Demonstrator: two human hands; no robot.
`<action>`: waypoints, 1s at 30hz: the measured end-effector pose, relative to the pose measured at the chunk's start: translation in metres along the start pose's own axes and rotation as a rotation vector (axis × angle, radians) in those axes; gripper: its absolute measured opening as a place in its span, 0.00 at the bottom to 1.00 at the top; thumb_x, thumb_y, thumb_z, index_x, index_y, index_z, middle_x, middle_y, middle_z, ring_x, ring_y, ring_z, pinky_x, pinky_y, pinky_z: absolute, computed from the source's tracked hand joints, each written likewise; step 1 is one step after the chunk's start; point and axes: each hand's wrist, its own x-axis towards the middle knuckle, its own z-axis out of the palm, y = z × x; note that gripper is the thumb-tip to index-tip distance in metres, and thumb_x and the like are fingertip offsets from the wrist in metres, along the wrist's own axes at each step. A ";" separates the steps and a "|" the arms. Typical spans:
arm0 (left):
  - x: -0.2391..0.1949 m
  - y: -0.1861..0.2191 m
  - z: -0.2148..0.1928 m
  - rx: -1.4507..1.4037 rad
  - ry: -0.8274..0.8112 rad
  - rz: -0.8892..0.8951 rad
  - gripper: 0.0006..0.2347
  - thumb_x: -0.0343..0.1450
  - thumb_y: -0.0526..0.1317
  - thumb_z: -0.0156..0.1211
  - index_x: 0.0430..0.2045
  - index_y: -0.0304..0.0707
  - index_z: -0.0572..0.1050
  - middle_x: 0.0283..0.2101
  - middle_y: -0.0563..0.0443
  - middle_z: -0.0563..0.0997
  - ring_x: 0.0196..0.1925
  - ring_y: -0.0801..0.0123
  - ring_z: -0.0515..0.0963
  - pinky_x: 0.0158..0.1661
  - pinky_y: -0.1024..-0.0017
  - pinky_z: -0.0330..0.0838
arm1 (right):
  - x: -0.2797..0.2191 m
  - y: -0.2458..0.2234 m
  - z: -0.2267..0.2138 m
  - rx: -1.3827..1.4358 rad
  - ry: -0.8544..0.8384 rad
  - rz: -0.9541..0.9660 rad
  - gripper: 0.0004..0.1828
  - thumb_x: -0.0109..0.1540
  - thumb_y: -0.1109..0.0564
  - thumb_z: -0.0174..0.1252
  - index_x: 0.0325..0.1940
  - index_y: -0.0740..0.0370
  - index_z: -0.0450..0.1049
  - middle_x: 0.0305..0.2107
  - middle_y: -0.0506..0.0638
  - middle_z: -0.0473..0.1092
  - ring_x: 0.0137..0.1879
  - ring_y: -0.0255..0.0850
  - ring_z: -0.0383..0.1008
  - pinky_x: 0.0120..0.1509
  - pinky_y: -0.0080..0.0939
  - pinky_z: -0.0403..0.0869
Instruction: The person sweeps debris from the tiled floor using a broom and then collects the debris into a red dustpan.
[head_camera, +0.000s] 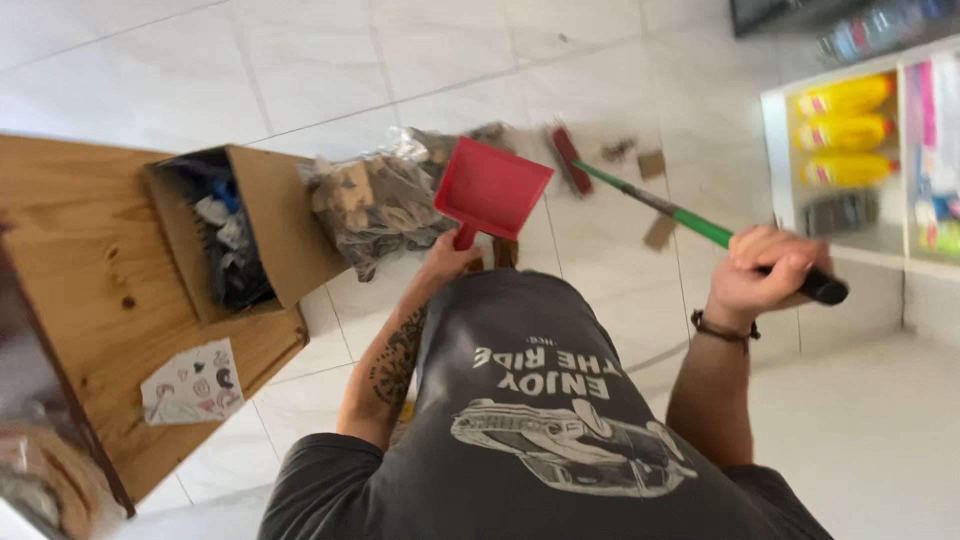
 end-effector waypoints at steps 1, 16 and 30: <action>-0.015 0.005 0.002 0.021 -0.037 0.000 0.14 0.74 0.47 0.77 0.44 0.44 0.76 0.23 0.52 0.77 0.20 0.69 0.75 0.25 0.64 0.70 | -0.004 -0.018 -0.012 -0.033 0.026 -0.009 0.30 0.78 0.38 0.61 0.31 0.54 0.59 0.14 0.46 0.51 0.19 0.38 0.50 0.27 0.43 0.50; 0.020 0.015 0.013 0.158 -0.342 -0.138 0.15 0.82 0.42 0.70 0.62 0.41 0.76 0.25 0.50 0.70 0.24 0.68 0.66 0.28 0.63 0.62 | -0.074 -0.125 -0.110 -0.136 0.204 -0.034 0.34 0.78 0.26 0.48 0.34 0.54 0.59 0.13 0.47 0.48 0.18 0.38 0.43 0.25 0.43 0.47; 0.018 0.057 0.176 0.406 -0.160 -0.140 0.26 0.78 0.44 0.72 0.74 0.43 0.72 0.32 0.50 0.79 0.28 0.68 0.76 0.29 0.66 0.70 | 0.000 -0.137 -0.186 -0.036 -0.109 -0.232 0.36 0.79 0.31 0.57 0.31 0.60 0.59 0.13 0.48 0.49 0.17 0.40 0.46 0.25 0.44 0.52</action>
